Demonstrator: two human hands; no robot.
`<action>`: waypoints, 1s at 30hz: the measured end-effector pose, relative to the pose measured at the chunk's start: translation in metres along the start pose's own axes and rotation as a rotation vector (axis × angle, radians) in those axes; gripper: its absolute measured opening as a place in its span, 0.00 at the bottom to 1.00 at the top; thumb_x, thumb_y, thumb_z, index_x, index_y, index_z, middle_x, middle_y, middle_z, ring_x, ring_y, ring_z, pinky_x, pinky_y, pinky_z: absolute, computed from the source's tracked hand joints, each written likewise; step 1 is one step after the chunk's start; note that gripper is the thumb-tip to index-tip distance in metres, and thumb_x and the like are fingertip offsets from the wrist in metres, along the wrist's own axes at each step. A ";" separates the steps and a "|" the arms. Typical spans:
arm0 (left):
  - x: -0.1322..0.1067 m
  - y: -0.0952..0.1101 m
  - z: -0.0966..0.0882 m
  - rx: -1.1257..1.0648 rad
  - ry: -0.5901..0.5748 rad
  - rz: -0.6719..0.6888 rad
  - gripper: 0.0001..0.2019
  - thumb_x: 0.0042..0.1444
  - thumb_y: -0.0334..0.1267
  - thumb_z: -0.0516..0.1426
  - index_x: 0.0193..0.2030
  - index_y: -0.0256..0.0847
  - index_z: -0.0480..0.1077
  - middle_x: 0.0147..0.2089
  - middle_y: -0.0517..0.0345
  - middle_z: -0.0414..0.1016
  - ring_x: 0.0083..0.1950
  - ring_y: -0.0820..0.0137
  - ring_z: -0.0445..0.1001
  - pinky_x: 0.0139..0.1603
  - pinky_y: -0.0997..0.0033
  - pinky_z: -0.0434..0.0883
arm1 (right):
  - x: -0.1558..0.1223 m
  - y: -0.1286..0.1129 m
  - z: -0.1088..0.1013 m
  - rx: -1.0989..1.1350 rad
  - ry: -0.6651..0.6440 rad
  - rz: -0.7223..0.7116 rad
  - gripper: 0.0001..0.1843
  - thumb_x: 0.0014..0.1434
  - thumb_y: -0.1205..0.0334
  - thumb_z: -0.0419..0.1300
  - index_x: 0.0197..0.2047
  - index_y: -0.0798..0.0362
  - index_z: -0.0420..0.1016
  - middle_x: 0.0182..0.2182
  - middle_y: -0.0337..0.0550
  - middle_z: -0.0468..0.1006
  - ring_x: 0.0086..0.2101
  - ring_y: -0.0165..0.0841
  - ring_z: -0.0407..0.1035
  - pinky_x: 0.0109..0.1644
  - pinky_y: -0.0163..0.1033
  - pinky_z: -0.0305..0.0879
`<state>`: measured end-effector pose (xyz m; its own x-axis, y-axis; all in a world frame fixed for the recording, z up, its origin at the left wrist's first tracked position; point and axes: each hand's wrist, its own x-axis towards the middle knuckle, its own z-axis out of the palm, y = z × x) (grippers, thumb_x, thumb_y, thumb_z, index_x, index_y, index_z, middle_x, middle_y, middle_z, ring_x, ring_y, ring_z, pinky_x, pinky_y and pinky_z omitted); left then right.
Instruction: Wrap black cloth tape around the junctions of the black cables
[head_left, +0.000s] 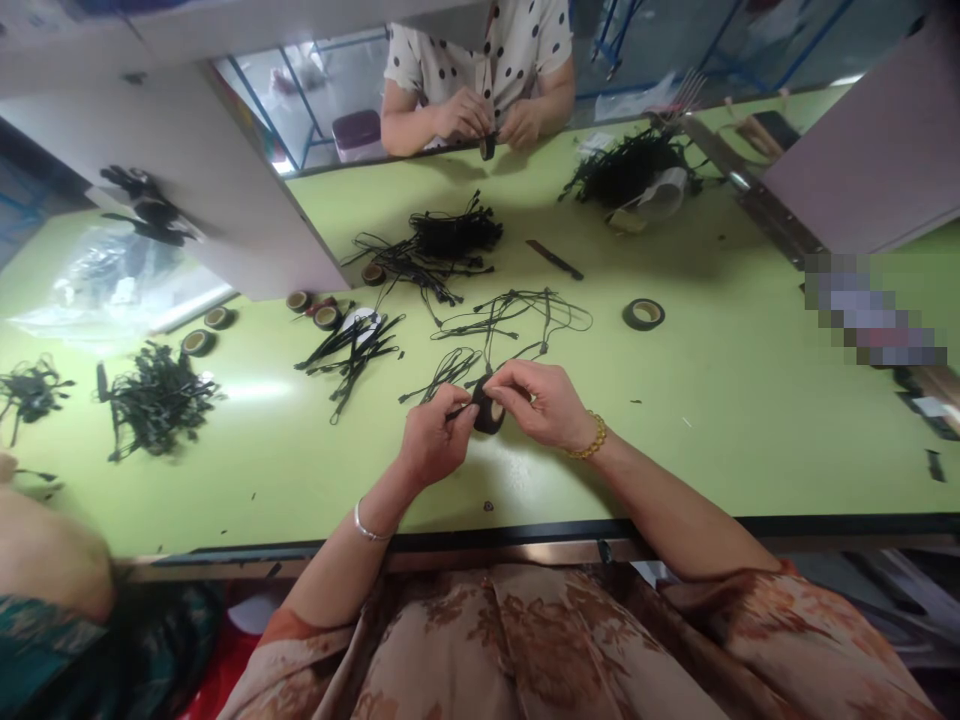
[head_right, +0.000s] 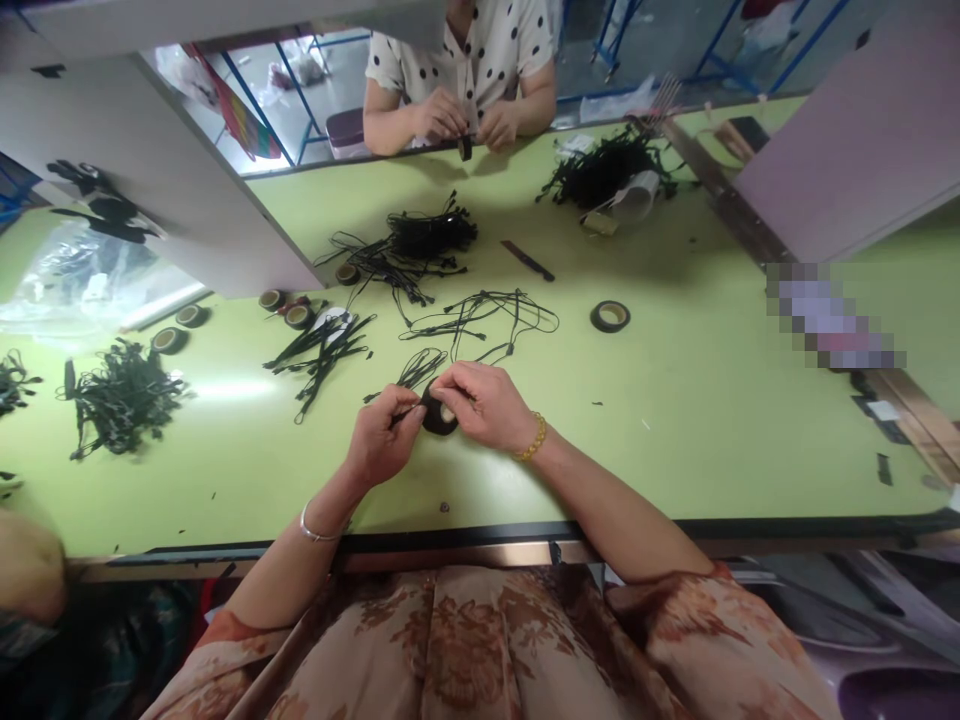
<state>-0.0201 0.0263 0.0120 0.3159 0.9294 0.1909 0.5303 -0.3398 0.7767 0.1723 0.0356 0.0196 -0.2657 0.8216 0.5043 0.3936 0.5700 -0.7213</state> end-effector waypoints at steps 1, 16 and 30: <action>0.000 0.000 0.001 0.049 -0.006 0.015 0.06 0.60 0.40 0.54 0.34 0.42 0.68 0.25 0.62 0.69 0.25 0.74 0.62 0.30 0.75 0.58 | 0.000 -0.001 0.001 0.016 0.008 0.036 0.10 0.65 0.62 0.57 0.31 0.52 0.74 0.26 0.41 0.77 0.27 0.31 0.70 0.33 0.38 0.66; -0.001 -0.011 0.011 0.552 0.147 0.533 0.13 0.65 0.36 0.50 0.29 0.39 0.66 0.20 0.61 0.69 0.20 0.76 0.65 0.23 0.71 0.49 | 0.005 0.002 0.006 0.609 -0.189 0.655 0.25 0.64 0.39 0.55 0.45 0.54 0.77 0.24 0.38 0.74 0.23 0.27 0.66 0.27 0.34 0.63; -0.003 -0.014 0.020 0.335 -0.066 0.347 0.13 0.65 0.41 0.50 0.31 0.40 0.69 0.19 0.61 0.68 0.20 0.75 0.63 0.24 0.73 0.51 | 0.002 0.003 0.006 0.868 0.089 0.560 0.26 0.49 0.56 0.72 0.48 0.52 0.69 0.27 0.38 0.80 0.30 0.34 0.77 0.34 0.40 0.75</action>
<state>-0.0127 0.0251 -0.0109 0.5623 0.7454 0.3580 0.6054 -0.6660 0.4359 0.1678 0.0387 0.0158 -0.1603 0.9871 -0.0005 -0.3387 -0.0554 -0.9392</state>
